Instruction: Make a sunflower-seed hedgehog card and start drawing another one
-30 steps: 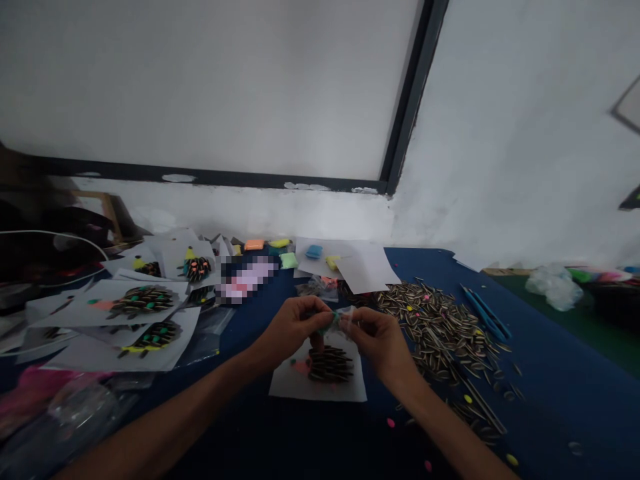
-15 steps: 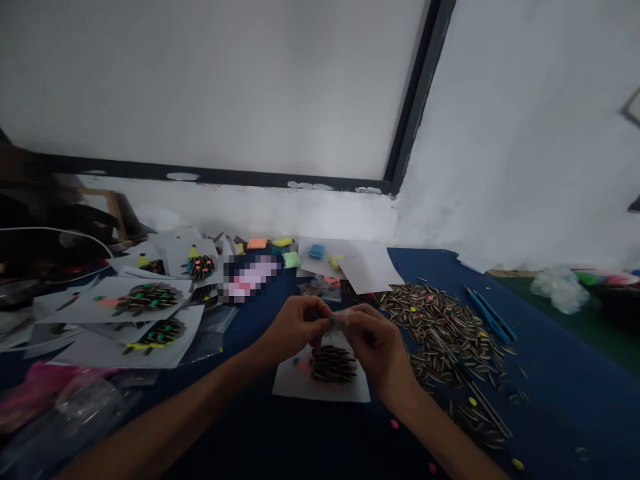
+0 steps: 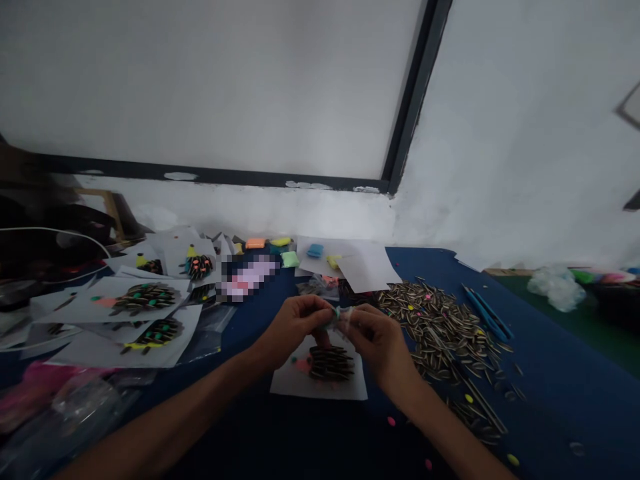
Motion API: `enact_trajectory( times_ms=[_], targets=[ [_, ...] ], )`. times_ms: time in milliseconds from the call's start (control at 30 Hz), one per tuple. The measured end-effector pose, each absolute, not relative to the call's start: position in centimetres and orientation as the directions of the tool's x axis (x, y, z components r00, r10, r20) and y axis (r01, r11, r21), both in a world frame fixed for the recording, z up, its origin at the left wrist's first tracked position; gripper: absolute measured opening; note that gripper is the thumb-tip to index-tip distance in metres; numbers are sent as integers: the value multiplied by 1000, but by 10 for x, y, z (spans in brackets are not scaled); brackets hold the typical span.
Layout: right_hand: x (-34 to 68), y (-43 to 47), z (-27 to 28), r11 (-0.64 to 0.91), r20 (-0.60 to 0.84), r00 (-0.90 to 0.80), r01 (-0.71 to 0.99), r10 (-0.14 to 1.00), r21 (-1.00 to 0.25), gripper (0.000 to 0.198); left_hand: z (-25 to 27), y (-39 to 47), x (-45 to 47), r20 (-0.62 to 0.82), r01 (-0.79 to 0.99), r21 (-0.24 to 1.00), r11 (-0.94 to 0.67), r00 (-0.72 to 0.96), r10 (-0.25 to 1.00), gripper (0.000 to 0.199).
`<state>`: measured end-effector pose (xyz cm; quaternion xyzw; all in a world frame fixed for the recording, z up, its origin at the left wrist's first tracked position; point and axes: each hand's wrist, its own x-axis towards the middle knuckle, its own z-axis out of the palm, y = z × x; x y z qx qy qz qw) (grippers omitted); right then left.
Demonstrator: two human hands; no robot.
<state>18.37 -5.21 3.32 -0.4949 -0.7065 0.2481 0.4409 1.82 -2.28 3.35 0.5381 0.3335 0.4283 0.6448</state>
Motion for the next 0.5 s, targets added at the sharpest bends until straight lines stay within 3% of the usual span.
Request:
enact_trajectory(
  times_ms=[133, 233, 500],
  targets=[
    [178, -52, 36, 197, 194, -41, 293, 980, -936, 30, 31, -22, 19, 44, -210, 977, 50, 420, 907, 12],
    [178, -51, 36, 57, 53, -22, 215, 998, -975, 40, 27, -23, 21, 70, -196, 981, 10, 399, 914, 10],
    [180, -53, 36, -30, -42, -84, 140, 996, -990, 40, 24, -26, 20, 278, -3, 957, -292, 315, 907, 7]
  ],
)
